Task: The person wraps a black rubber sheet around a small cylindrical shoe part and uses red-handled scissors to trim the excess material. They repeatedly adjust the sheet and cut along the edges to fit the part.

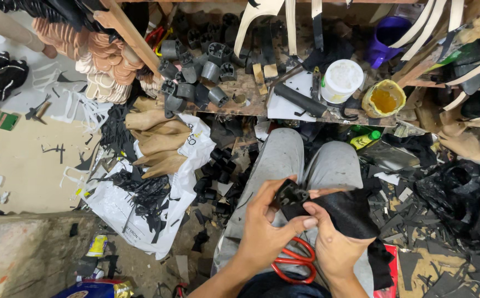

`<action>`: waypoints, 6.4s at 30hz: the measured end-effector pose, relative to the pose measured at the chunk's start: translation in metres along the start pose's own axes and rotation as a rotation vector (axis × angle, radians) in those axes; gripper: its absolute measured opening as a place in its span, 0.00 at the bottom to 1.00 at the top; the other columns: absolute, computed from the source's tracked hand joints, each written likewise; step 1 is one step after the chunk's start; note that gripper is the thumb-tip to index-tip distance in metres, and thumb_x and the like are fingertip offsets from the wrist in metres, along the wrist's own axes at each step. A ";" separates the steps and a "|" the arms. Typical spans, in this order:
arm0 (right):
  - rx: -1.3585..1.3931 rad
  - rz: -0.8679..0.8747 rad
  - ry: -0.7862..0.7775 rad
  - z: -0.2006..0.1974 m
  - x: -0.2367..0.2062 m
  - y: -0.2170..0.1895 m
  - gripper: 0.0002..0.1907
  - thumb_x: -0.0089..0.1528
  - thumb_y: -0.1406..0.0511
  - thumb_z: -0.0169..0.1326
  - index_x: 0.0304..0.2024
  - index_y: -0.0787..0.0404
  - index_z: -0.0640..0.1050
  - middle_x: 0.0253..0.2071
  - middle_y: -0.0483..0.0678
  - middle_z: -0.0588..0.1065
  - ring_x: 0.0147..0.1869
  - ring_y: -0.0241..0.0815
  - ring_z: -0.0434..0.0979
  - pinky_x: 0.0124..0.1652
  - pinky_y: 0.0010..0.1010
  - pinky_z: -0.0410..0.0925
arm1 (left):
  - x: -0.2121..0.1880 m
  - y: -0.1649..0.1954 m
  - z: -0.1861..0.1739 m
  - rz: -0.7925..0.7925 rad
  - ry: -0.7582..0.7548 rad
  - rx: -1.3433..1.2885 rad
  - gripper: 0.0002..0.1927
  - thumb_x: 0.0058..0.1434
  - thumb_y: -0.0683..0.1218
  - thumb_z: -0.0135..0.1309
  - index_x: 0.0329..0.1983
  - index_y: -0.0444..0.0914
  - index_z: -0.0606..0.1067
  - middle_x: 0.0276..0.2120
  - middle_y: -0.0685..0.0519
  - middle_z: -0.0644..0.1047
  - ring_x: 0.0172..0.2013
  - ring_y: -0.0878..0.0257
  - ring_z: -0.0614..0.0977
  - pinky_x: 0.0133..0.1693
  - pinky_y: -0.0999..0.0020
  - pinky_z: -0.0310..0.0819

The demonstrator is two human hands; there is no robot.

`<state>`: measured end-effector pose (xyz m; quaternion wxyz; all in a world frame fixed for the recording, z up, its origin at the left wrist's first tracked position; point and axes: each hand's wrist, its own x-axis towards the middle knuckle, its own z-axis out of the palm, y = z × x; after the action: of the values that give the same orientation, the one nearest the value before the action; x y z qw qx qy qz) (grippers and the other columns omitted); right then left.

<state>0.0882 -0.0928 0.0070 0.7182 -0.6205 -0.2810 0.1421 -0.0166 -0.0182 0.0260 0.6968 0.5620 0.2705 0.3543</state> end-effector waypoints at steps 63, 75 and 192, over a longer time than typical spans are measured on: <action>0.050 0.052 0.052 0.008 -0.001 -0.004 0.06 0.60 0.78 0.62 0.40 0.70 0.79 0.43 0.50 0.80 0.46 0.36 0.80 0.52 0.27 0.73 | -0.006 -0.006 0.002 0.001 0.031 -0.130 0.38 0.64 0.35 0.55 0.76 0.28 0.54 0.55 0.46 0.73 0.54 0.62 0.77 0.59 0.67 0.73; 0.062 0.052 0.106 0.014 -0.004 0.004 0.08 0.61 0.76 0.63 0.42 0.69 0.79 0.41 0.47 0.80 0.43 0.34 0.78 0.48 0.23 0.71 | -0.003 -0.003 0.010 0.262 0.102 0.394 0.28 0.70 0.38 0.45 0.73 0.27 0.60 0.51 0.38 0.73 0.47 0.53 0.77 0.51 0.63 0.73; -1.144 0.387 -1.078 -0.080 0.019 -0.029 0.41 0.44 0.38 0.66 0.52 0.48 0.74 0.28 0.47 0.79 0.34 0.53 0.80 0.35 0.42 0.69 | 0.034 0.000 -0.085 -0.428 -0.554 -0.066 0.35 0.57 0.39 0.65 0.67 0.35 0.66 0.56 0.53 0.73 0.59 0.64 0.73 0.57 0.69 0.73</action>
<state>0.1461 -0.1529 0.0333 0.0179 -0.7757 -0.5054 0.3776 -0.0620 0.0589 0.0081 0.8200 0.5444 0.1713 0.0428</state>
